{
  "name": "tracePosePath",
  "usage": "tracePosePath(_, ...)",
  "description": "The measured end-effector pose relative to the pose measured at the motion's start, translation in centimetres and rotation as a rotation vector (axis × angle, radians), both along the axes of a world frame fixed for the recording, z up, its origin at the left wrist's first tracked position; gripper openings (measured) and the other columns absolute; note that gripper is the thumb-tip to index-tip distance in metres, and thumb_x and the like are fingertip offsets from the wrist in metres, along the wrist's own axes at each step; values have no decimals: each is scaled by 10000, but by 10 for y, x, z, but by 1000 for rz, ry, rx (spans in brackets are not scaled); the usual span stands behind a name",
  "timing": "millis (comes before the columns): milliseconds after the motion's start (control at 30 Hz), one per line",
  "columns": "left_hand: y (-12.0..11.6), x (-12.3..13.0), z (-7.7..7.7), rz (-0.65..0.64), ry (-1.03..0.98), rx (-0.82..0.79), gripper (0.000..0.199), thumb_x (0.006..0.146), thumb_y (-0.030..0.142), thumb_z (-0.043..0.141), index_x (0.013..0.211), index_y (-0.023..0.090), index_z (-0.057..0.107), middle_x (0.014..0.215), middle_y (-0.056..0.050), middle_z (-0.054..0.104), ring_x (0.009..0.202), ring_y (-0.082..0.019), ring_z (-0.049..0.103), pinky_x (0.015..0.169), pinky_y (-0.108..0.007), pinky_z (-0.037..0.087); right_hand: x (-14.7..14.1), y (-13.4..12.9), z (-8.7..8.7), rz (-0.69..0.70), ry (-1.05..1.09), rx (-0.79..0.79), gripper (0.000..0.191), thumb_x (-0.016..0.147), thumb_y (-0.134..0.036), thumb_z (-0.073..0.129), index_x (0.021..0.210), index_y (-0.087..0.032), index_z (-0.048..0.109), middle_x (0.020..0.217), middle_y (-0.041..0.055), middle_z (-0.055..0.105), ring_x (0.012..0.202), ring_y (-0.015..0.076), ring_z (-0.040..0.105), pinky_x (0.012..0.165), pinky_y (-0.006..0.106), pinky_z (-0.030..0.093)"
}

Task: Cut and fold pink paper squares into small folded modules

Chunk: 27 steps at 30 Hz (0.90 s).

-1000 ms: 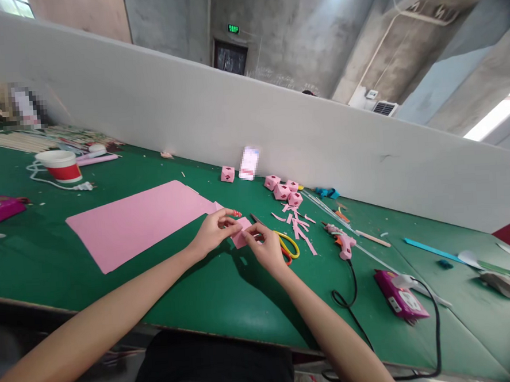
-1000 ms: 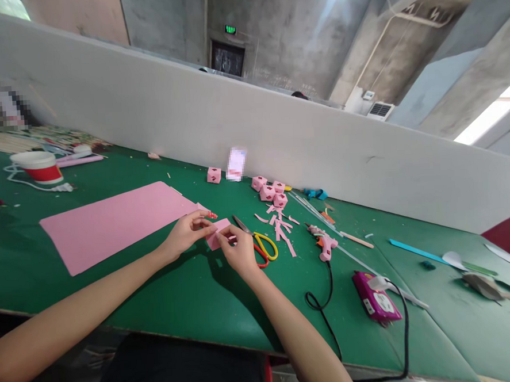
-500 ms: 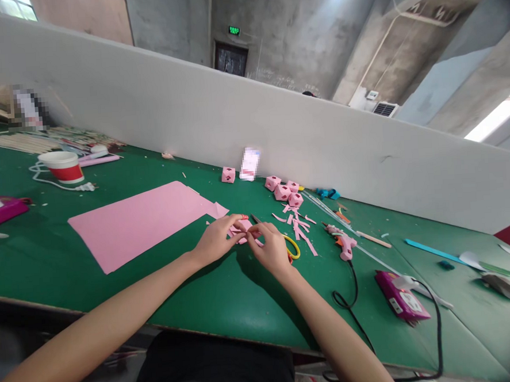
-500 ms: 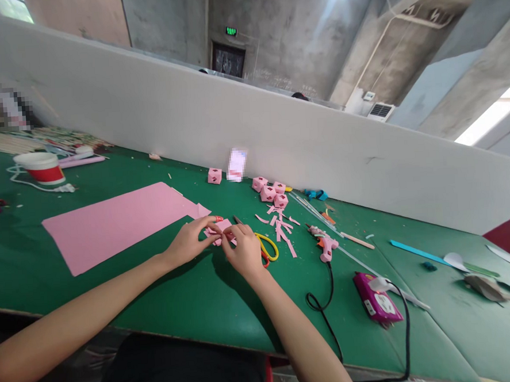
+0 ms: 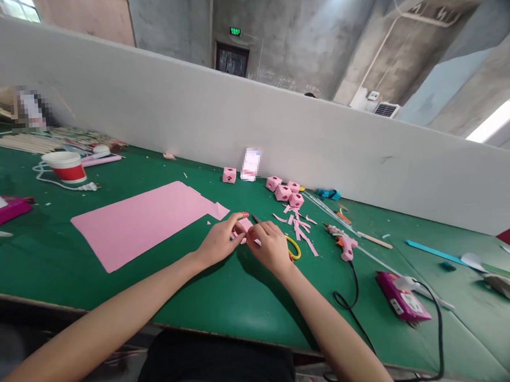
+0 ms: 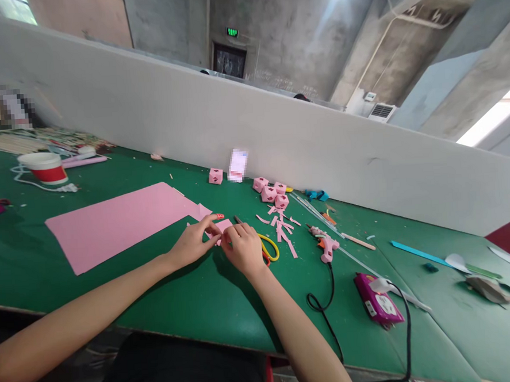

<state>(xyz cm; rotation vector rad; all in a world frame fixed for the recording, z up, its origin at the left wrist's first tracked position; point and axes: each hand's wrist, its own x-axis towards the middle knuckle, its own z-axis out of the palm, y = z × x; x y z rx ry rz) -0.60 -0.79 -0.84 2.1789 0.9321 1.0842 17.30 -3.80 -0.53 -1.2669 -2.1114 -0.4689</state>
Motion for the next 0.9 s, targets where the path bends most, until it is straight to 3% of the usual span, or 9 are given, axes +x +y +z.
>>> tracePosePath(200, -2, 2, 4, -19, -23, -10, 387, 955, 376, 543, 1303, 214, 497, 875, -17, 720, 823, -194, 687, 802, -312, 512, 7, 4, 1, -15, 44, 5, 112, 913, -204, 567, 837, -206, 650, 769, 50, 708, 745, 201, 623, 679, 299, 420)
tracePosePath(433, 1, 1, 0, 21, 31, 34, 366, 928, 263, 536, 1291, 232, 510, 859, -17, 708, 783, -200, 679, 750, -308, 501, 22, 8, 4, -55, 79, 18, 90, 880, -204, 580, 826, -216, 651, 787, 55, 712, 760, 210, 631, 709, 299, 445)
tracePosePath(600, 4, -4, -1, 72, 29, 33, 387, 881, 200, 557, 1265, 229, 521, 846, -10, 709, 802, -203, 690, 763, -312, 494, 44, 14, 14, -155, 304, 9, 117, 882, -212, 542, 860, -209, 656, 836, 58, 728, 786, 218, 658, 733, 320, 483)
tracePosePath(700, 6, -6, 0, 112, 11, 2, 366, 877, 218, 569, 1241, 216, 531, 886, -24, 718, 802, -202, 680, 759, -322, 497, 32, -8, 42, -120, 529, -21, 137, 900, -263, 545, 899, -208, 671, 843, 54, 734, 773, 213, 672, 772, 347, 519)
tracePosePath(800, 7, -5, -1, 134, -28, 3, 343, 889, 240, 569, 1228, 208, 531, 922, -32, 721, 801, -192, 670, 777, -325, 506, 8, -55, 70, 94, 674, -71, 164, 938, -304, 540, 948, -243, 693, 918, 58, 746, 845, 222, 690, 792, 367, 548)
tracePosePath(867, 7, -4, -2, 122, -59, 4, 337, 894, 241, 569, 1228, 216, 529, 931, -27, 717, 798, -178, 669, 788, -315, 511, 5, -86, 69, 260, 660, -151, 240, 976, -310, 475, 1076, -306, 694, 1006, 64, 741, 932, 245, 695, 826, 412, 564)
tracePosePath(900, 7, -4, -3, 117, -70, 3, 336, 897, 241, 569, 1229, 220, 528, 929, -22, 714, 797, -171, 668, 792, -309, 512, 8, -97, 59, 314, 584, -188, 274, 979, -329, 459, 1128, -337, 689, 1037, 72, 736, 977, 263, 692, 846, 441, 566)
